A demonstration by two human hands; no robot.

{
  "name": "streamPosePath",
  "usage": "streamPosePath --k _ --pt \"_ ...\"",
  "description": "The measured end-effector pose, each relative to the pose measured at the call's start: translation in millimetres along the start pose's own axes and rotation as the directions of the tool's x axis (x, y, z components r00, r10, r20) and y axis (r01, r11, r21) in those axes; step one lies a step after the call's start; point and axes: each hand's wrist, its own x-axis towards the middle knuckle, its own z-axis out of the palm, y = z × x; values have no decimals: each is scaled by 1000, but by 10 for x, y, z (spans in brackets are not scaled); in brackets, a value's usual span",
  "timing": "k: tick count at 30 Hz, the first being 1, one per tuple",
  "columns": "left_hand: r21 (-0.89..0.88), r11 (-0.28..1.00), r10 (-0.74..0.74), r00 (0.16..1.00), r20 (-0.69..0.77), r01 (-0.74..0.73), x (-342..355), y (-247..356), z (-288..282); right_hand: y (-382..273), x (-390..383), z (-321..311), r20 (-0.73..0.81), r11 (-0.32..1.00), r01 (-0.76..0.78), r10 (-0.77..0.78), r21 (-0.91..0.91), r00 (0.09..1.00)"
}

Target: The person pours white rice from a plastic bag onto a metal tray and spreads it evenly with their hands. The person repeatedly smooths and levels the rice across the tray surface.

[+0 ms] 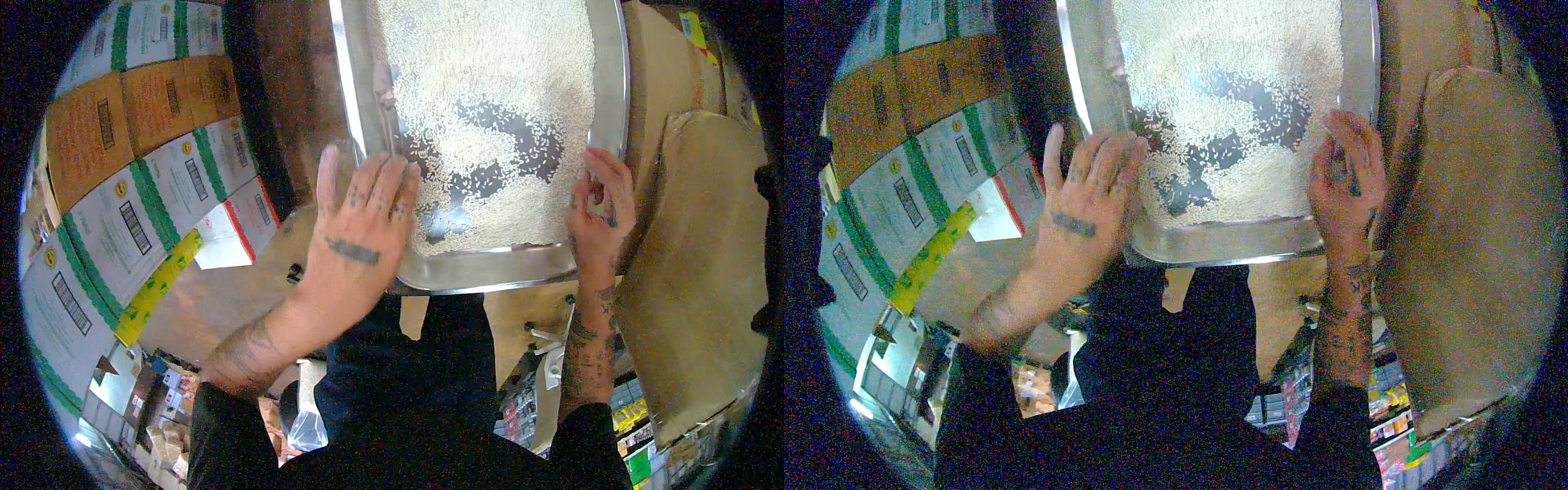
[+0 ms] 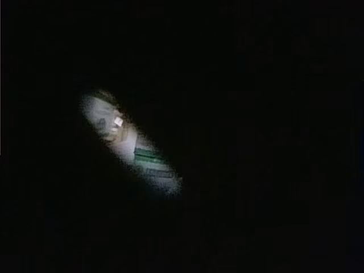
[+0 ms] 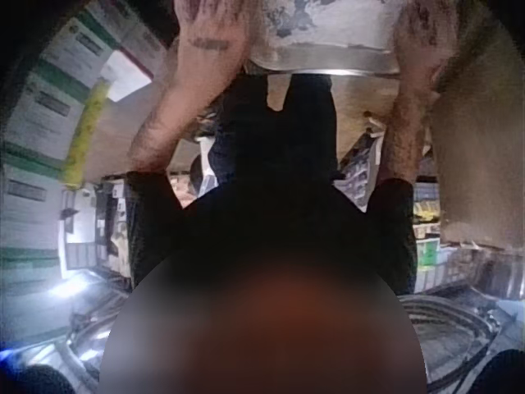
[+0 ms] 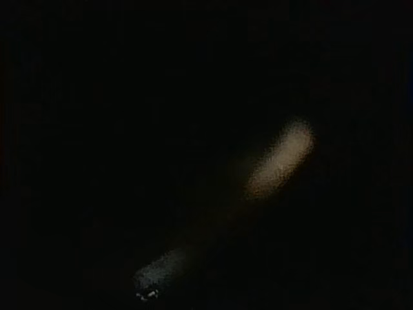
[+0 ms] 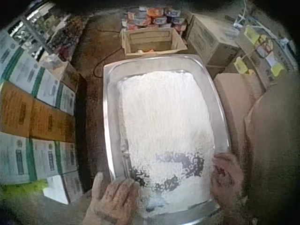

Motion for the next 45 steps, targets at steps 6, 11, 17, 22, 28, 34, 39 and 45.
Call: streamPosePath --k 6,11,17,22,28,34,39,45 --pt "98 992 84 996 15 -85 267 -119 99 158 -123 -25 -61 997 74 -71 37 996" --pt "95 994 49 998 39 -52 341 -47 58 174 -127 -10 -98 989 76 -63 130 993" --pt "107 994 26 998 62 -33 368 -49 53 121 -115 -23 -86 988 29 -16 151 996" --pt "109 994 11 997 78 -19 357 -41 75 140 -94 -12 -99 988 61 -47 141 994" --pt "110 994 8 995 100 -19 313 4 58 107 -121 -16 -91 987 4 10 161 996" --pt "69 997 -29 996 85 23 286 45 68 95 -110 -10 -114 985 22 -2 172 994" --pt "82 996 -43 993 114 34 294 81 68 99 -104 -14 -105 988 24 -8 151 994" --pt "47 998 -48 996 82 44 294 98 93 91 -102 -25 -87 988 3 11 156 996"
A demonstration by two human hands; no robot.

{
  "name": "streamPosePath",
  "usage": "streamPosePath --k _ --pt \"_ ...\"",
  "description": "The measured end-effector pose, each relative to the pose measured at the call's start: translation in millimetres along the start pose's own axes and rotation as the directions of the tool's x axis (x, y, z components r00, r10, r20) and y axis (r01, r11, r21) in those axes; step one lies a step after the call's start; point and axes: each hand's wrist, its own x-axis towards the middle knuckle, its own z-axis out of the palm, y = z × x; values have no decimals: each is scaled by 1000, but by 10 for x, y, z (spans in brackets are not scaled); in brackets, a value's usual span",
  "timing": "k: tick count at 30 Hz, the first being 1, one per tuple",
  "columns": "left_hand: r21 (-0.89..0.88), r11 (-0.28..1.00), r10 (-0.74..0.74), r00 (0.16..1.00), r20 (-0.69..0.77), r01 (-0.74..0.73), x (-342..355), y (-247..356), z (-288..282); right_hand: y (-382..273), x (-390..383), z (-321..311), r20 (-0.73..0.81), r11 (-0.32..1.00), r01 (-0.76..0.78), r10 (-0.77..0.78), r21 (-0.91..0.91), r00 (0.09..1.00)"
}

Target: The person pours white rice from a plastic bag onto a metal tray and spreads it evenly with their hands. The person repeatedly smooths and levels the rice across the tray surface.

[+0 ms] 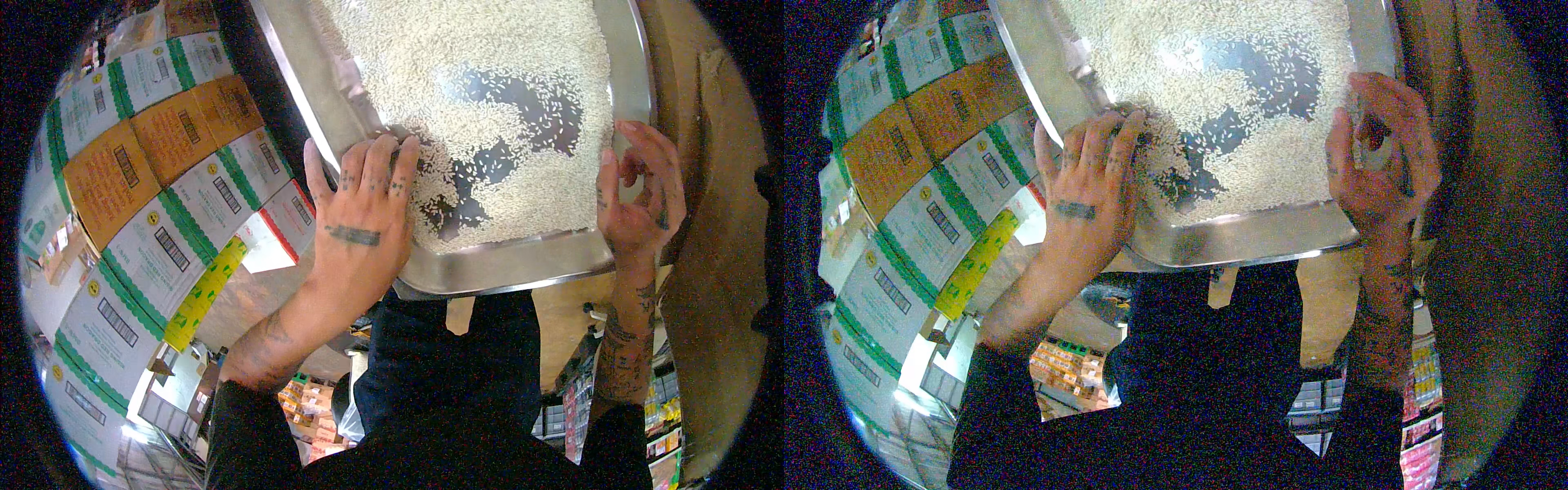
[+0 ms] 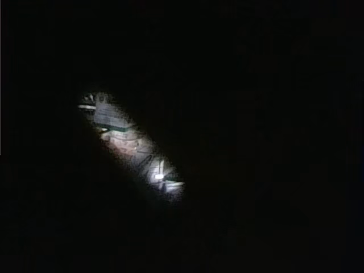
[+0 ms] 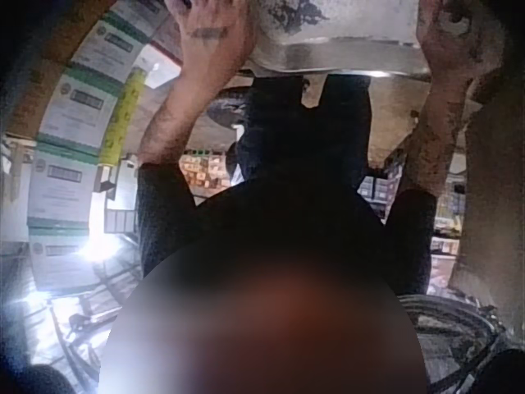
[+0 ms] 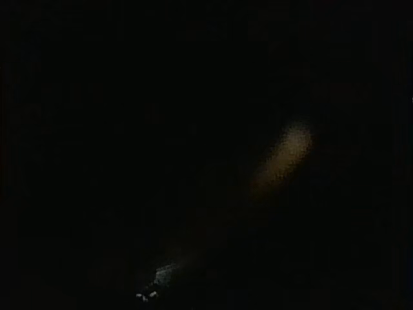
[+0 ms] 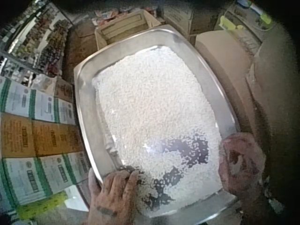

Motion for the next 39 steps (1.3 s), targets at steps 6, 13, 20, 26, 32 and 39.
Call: streamPosePath --k 6,13,20,26,32,39 --pt "40 999 -1 999 33 0 -10 13 28 14 -1 10 -11 1000 19 -19 -13 1000" --pt "-20 1000 11 999 -32 -12 -12 44 43 -3 -5 15 -22 998 19 -21 -52 1000" --pt "-8 1000 -19 1000 21 19 -30 60 71 1 2 12 -20 999 15 -16 -30 1000" --pt "-8 1000 -19 1000 -16 18 -4 70 63 -5 1 16 -21 1000 11 -11 -13 1000" --pt "66 998 2 1000 -25 -1 39 78 101 -13 -3 11 -28 1000 23 -24 -16 999" --pt "152 988 31 998 -50 -23 30 37 28 -10 3 14 -25 999 10 -9 44 1000"
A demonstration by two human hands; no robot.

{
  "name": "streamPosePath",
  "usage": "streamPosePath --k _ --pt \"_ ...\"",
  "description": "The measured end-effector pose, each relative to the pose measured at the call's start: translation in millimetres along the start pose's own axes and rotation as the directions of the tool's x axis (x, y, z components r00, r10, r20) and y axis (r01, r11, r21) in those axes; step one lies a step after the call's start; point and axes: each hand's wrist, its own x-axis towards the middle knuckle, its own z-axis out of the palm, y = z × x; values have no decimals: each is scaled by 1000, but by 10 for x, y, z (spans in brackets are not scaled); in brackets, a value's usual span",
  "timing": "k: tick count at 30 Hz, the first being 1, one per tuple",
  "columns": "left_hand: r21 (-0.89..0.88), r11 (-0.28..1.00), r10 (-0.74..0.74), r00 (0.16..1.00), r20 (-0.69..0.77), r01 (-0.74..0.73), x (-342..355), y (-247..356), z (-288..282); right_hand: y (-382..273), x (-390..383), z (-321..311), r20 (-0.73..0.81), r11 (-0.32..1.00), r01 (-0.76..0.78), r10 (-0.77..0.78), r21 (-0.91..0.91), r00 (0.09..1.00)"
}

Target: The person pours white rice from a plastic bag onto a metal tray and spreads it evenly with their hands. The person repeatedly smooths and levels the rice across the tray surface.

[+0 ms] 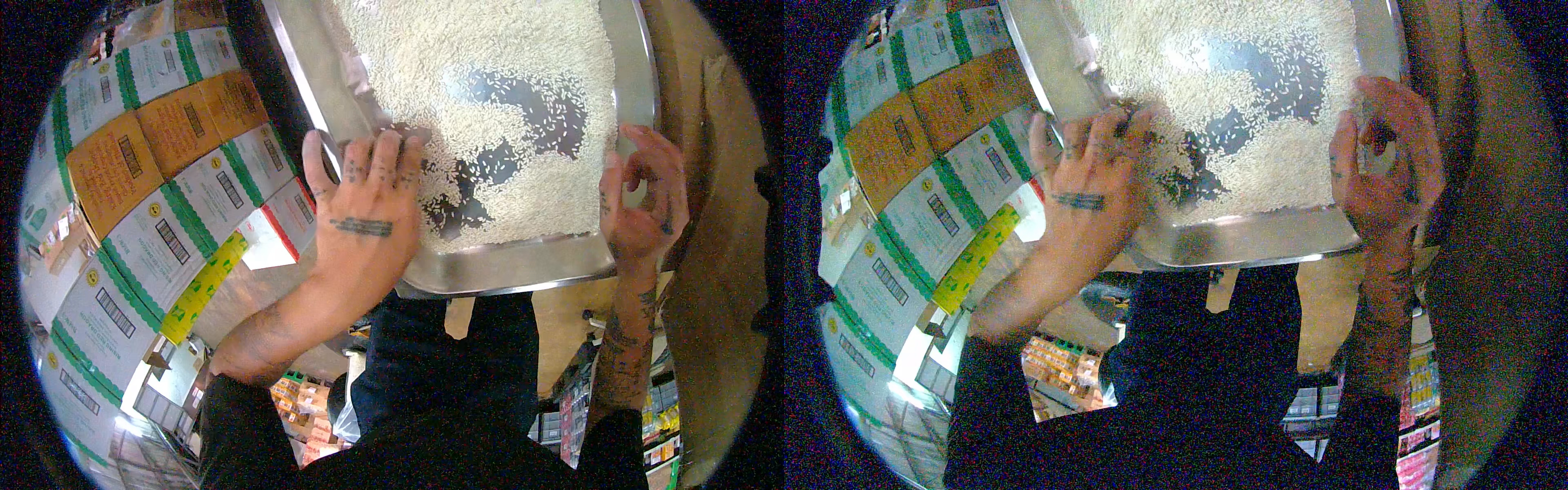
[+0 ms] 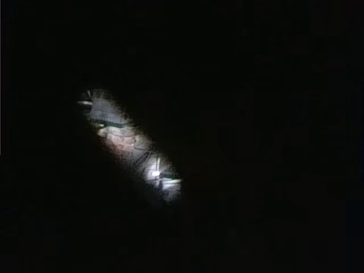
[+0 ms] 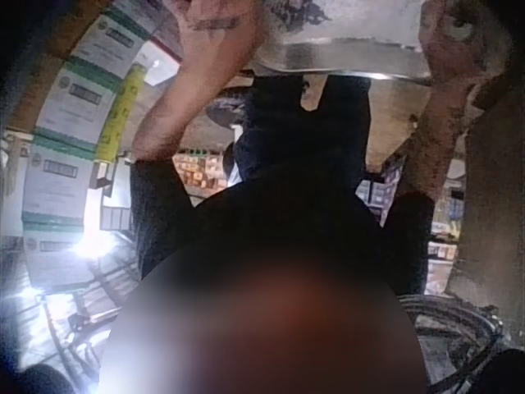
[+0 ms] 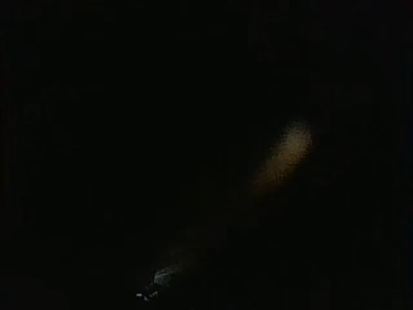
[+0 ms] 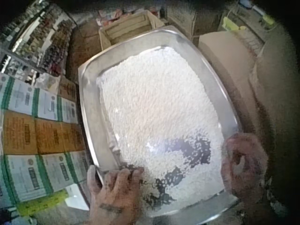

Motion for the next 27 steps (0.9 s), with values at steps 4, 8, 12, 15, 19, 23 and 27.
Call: streamPosePath --k 4,8,12,15,19,23,27 --pt "113 990 81 996 45 -86 -6 -143 -121 -4 11 12 -16 999 14 -13 36 1000" --pt "280 896 288 931 222 -344 82 -286 -297 -14 10 34 -28 1000 21 -21 -10 999" --pt "277 824 425 862 274 -494 156 -434 -593 -7 11 55 -27 1000 -22 22 8 999" --pt "368 863 244 924 295 -346 -85 -673 -804 -16 19 41 -21 1000 -14 14 -15 1000" --pt "181 980 -149 899 412 79 -821 -1276 -595 -51 34 24 0 999 -23 23 -35 1000" --pt "-3 891 -430 848 311 454 -1526 -1570 14 -37 65 -9 43 1000 -3 3 -6 999" --pt "-294 796 -596 770 -228 529 -1444 -939 120 -30 35 -97 100 993 -109 106 32 989"
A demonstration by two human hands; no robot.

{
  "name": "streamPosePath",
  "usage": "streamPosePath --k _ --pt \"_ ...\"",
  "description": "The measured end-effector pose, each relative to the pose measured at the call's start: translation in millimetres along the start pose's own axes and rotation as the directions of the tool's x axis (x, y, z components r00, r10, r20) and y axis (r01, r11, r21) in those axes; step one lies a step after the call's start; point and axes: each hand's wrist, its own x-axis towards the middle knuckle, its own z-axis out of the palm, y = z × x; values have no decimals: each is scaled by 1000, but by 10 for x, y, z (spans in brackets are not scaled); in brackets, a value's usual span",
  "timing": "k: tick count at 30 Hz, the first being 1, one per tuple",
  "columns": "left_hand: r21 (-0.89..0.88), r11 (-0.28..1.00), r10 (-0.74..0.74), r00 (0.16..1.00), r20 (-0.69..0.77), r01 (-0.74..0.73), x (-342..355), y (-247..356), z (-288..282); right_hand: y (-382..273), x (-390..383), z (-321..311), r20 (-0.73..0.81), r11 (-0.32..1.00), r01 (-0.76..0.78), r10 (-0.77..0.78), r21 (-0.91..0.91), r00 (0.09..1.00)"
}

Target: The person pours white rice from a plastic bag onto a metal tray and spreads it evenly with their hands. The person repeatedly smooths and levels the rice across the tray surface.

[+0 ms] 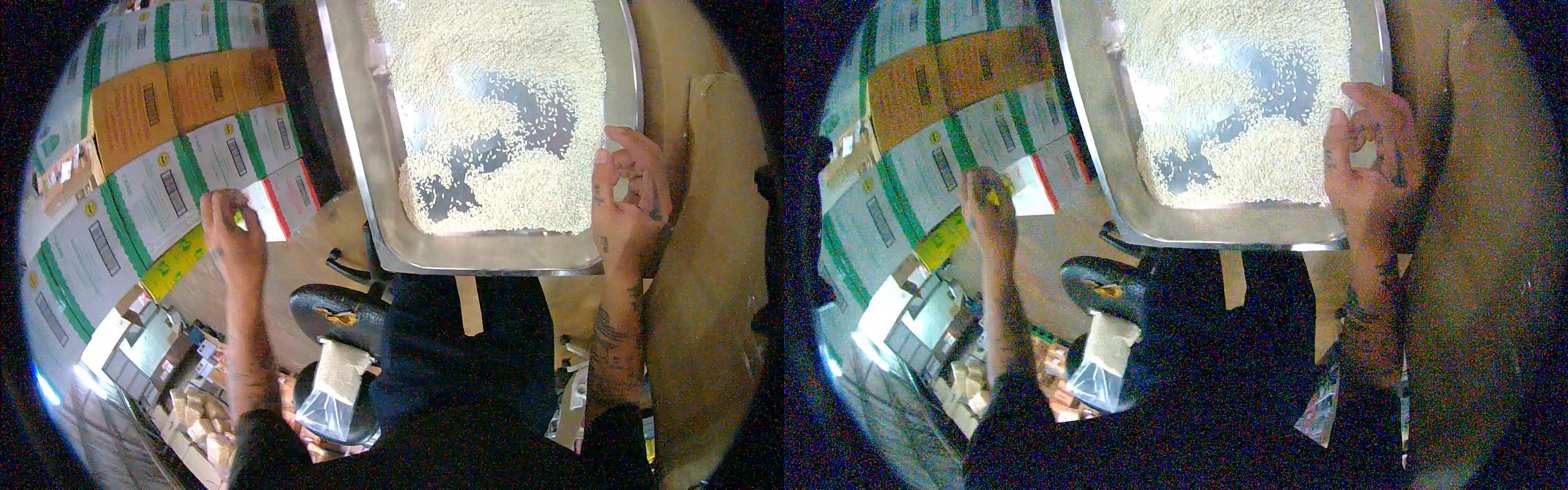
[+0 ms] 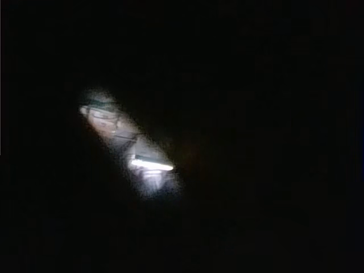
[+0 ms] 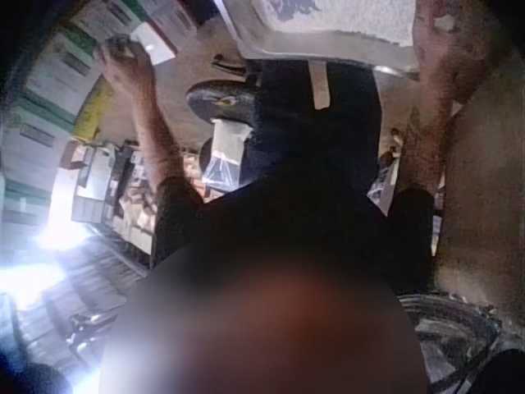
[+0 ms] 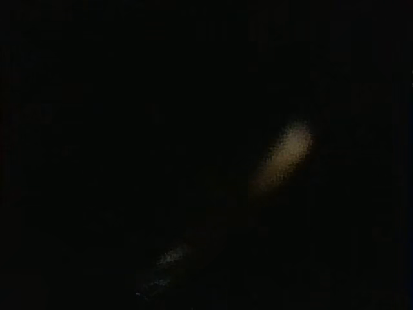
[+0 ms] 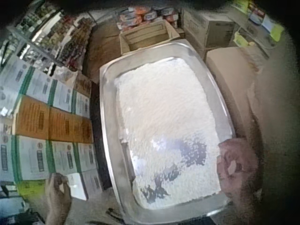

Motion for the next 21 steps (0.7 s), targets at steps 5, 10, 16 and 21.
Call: streamPosePath --k 5,10,16,21 --pt "-437 844 310 948 -77 -311 -222 1748 309 29 -20 -10 -40 999 33 -32 31 999" --pt "-499 837 392 884 256 -227 -250 2575 857 99 9 30 -119 985 72 -53 158 992" --pt "-346 911 381 781 495 -224 -386 2359 666 117 -17 28 -137 945 6 41 328 990" --pt "-302 942 270 862 430 -145 -329 2297 566 77 -9 70 -171 922 58 9 382 985"
